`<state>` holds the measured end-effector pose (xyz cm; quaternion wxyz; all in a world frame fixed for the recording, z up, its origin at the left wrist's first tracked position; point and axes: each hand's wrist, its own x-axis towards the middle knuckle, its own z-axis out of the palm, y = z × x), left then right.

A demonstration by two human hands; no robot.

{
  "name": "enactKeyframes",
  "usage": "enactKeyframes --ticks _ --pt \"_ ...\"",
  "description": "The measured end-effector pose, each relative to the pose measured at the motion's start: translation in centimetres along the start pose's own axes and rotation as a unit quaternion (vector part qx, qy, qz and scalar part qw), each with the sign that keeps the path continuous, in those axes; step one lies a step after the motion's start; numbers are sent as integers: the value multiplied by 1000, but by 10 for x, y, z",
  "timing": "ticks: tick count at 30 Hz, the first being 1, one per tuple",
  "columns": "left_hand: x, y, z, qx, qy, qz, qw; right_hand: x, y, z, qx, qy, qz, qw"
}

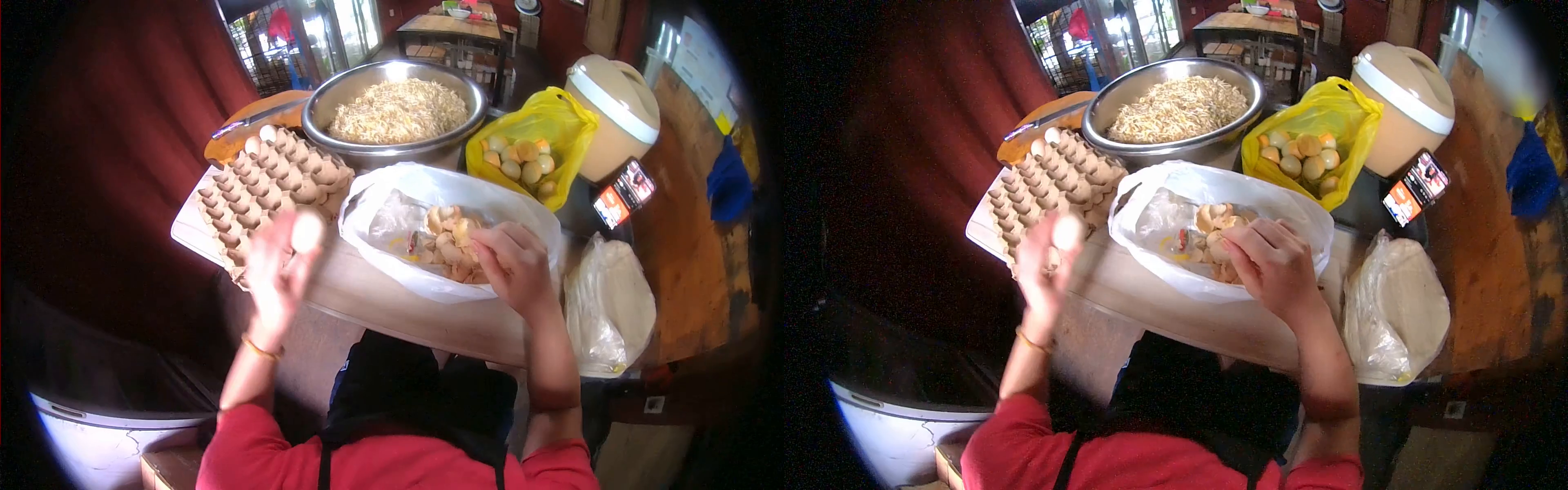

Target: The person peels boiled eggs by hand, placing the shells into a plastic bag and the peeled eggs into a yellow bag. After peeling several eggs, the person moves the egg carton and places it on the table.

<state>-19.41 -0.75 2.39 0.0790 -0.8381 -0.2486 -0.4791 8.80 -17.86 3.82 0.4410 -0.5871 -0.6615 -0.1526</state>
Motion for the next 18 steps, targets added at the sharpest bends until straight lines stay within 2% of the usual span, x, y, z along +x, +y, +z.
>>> enactKeyframes --ticks 2,4,6,7,8,10,12,14,16,17,18 --pt "-46 16 22 65 -161 3 985 1 -3 1 10 9 -8 1000" --pt "-61 6 31 -3 -186 -23 982 2 -3 -1 13 17 -15 1000" --pt "-34 11 18 -36 -164 -68 983 2 0 -1 29 20 5 999" --pt "-17 16 13 -155 -165 -178 958 3 0 1 25 19 12 999" --pt "-9 16 22 -319 -123 -237 910 6 2 4 62 20 40 997" --pt "20 24 26 -388 -167 -277 863 5 5 7 93 28 68 993" --pt "50 46 40 -522 -176 -274 788 5 11 10 131 -1 73 989" --pt "70 57 65 -546 -233 -248 765 5 12 9 141 -2 73 987" --pt "81 67 87 -594 -311 -218 710 4 14 9 151 -7 75 986" --pt "80 74 95 -597 -315 -214 706 3 16 9 167 -4 65 984" --pt "80 82 103 -627 -340 -215 667 2 18 7 183 0 55 982"
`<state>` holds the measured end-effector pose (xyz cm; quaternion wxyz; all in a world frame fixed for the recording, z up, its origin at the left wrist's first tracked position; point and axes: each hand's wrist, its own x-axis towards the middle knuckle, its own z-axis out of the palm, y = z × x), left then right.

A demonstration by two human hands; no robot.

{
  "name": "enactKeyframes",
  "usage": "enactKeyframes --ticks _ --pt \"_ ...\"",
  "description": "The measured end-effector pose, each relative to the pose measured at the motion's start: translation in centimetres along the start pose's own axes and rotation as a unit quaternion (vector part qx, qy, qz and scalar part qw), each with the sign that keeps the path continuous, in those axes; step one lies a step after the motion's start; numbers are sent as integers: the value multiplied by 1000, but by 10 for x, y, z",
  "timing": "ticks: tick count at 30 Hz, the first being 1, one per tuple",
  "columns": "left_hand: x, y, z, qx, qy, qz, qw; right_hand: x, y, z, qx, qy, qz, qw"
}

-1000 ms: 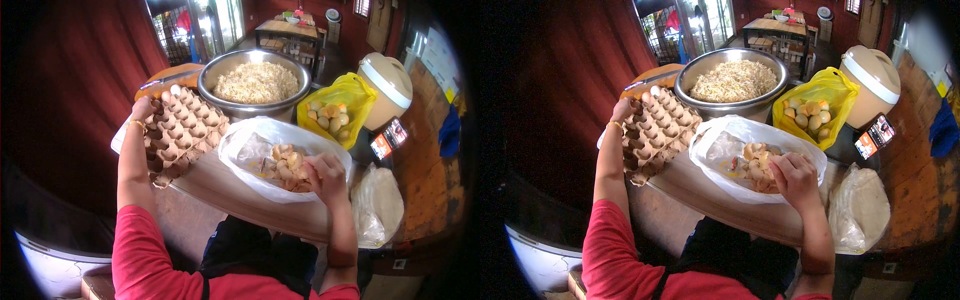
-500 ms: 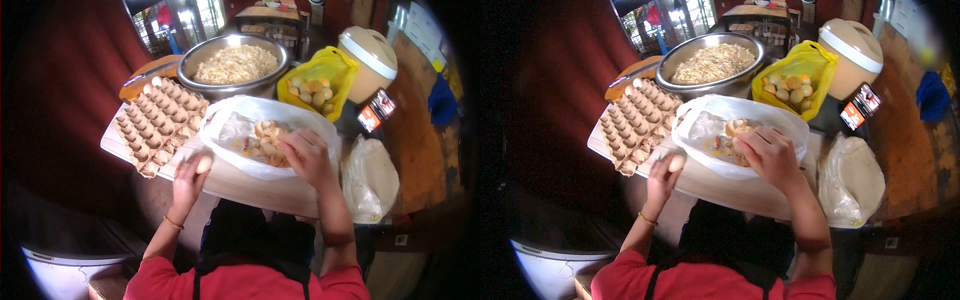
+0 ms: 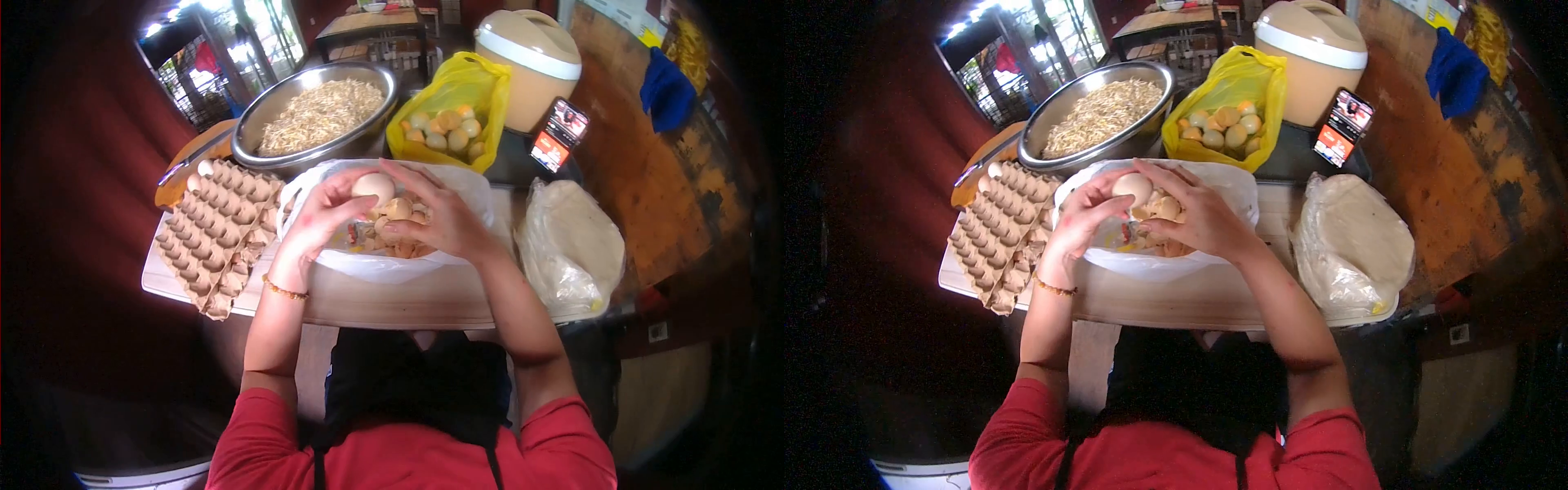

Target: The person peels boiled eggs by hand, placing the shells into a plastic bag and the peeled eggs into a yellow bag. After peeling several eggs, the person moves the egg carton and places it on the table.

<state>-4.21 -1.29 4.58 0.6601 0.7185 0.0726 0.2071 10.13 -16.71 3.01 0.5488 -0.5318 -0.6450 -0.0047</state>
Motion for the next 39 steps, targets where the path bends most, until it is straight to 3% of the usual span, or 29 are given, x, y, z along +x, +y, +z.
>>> enactKeyframes --ticks 3,8,10,11,13,18,23,31,39 --pt "9 -7 10 -44 -44 -20 998 -3 7 -7 41 -25 24 999" --pt "13 -12 6 -48 -24 -60 997 -5 10 -11 42 -29 66 997" --pt "13 -11 7 -31 -32 -63 997 -5 16 -10 -30 7 -27 999" --pt "14 -8 8 -40 -64 -73 994 -5 16 -10 -30 10 -25 999" --pt "19 -8 11 -50 -99 -85 990 -6 13 -11 37 -14 42 998" --pt "29 -16 16 -58 -99 -43 992 -9 21 -11 10 -19 80 997" --pt "21 -24 11 -91 -91 -59 990 -12 25 -4 -25 -55 112 992" --pt "15 -30 7 -102 -67 -62 991 -15 36 11 -73 -25 16 997" --pt "13 -28 5 -91 -64 -76 991 -15 35 10 -87 -37 23 995"
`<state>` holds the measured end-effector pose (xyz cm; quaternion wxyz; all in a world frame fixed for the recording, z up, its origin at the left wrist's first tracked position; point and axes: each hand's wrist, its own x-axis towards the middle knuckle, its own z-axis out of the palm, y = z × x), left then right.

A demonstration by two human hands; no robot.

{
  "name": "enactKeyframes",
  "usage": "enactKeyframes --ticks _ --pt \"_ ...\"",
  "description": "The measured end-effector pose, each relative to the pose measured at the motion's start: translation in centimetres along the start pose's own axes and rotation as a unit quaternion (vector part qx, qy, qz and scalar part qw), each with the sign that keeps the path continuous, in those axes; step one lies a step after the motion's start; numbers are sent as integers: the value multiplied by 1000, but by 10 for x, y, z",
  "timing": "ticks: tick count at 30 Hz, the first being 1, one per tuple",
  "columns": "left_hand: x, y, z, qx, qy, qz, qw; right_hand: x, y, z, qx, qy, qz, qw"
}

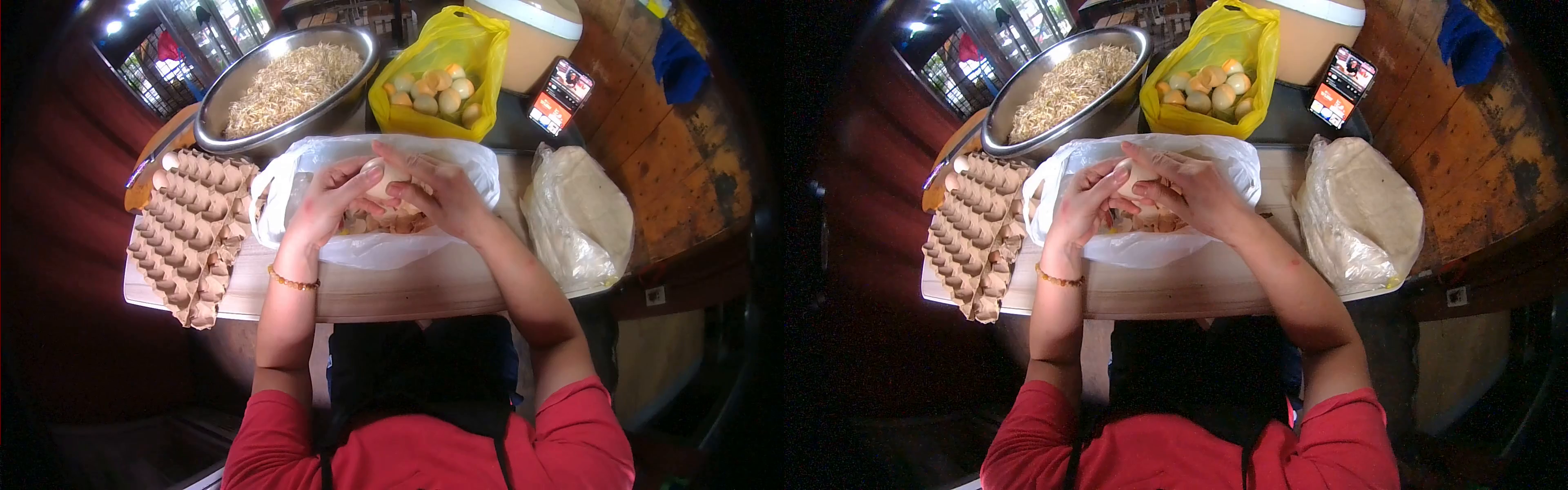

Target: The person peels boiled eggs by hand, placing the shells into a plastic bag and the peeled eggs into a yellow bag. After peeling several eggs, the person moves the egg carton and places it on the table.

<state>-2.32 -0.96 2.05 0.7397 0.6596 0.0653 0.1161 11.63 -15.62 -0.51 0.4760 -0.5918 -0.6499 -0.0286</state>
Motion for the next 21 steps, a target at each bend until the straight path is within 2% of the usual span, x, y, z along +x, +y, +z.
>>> enactKeyframes --ticks 8,10,13,17,19,21 --pt "3 -6 -1 2 -1 18 1000 1 -9 -4 43 -1 48 998" --pt "3 -6 0 12 1 31 999 1 -4 -6 3 3 22 1000" --pt "3 -5 2 21 1 25 999 2 -4 -4 26 29 12 999" --pt "3 -3 2 4 3 12 1000 3 -4 -9 -29 21 31 999" --pt "2 -1 1 -14 7 11 1000 4 -2 -8 8 84 41 996" --pt "1 2 0 -11 21 11 1000 5 -2 -6 18 89 26 996"
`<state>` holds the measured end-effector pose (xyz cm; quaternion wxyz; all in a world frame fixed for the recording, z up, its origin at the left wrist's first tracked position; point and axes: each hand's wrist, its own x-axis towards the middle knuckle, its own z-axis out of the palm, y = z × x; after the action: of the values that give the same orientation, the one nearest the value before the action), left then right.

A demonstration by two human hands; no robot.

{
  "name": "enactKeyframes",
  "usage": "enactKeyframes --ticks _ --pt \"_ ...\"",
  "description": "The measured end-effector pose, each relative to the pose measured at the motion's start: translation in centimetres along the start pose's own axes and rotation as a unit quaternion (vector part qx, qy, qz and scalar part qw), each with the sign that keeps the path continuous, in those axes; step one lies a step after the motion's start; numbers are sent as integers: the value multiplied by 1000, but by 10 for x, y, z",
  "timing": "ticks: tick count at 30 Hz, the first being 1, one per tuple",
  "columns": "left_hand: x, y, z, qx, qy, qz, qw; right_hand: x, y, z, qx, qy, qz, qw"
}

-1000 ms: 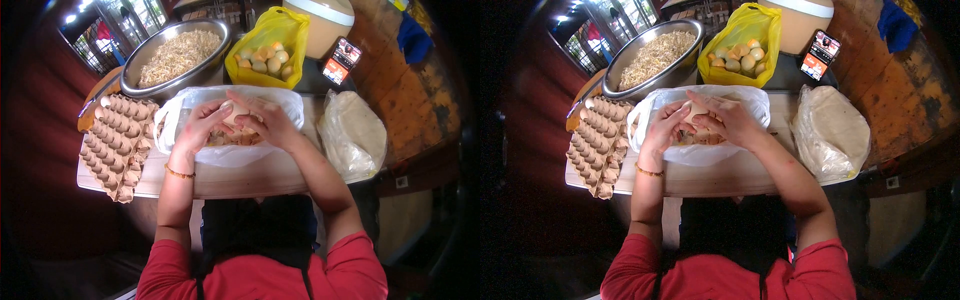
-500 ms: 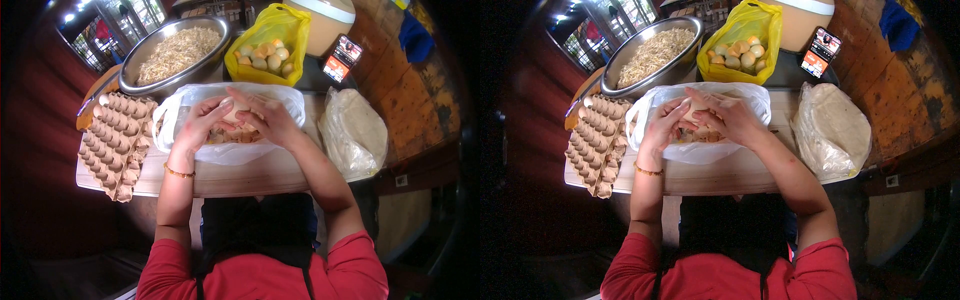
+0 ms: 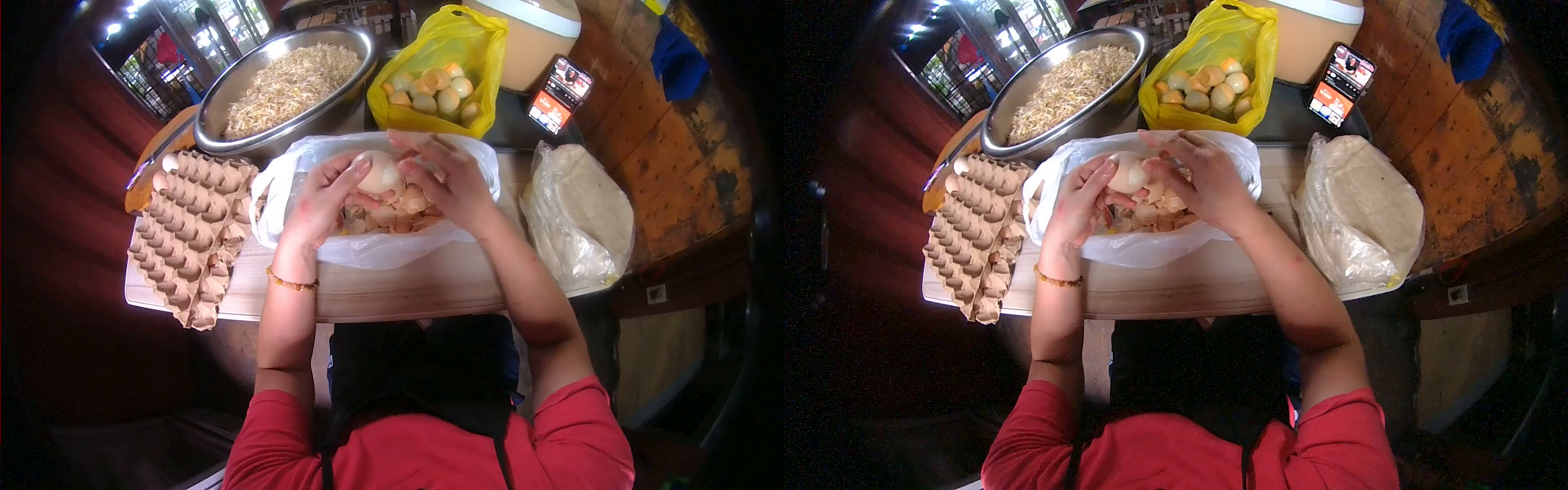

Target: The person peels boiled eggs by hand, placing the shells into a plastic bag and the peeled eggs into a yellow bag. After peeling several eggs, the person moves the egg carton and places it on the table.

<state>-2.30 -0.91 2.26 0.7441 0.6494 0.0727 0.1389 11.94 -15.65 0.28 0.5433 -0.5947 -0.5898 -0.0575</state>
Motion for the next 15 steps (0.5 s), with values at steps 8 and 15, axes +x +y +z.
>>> enactKeyframes --ticks 8,15 --pt "1 -6 2 31 12 38 999 -1 -13 2 53 -89 133 986" --pt "1 -8 9 53 41 49 997 -10 -12 20 0 16 71 997"
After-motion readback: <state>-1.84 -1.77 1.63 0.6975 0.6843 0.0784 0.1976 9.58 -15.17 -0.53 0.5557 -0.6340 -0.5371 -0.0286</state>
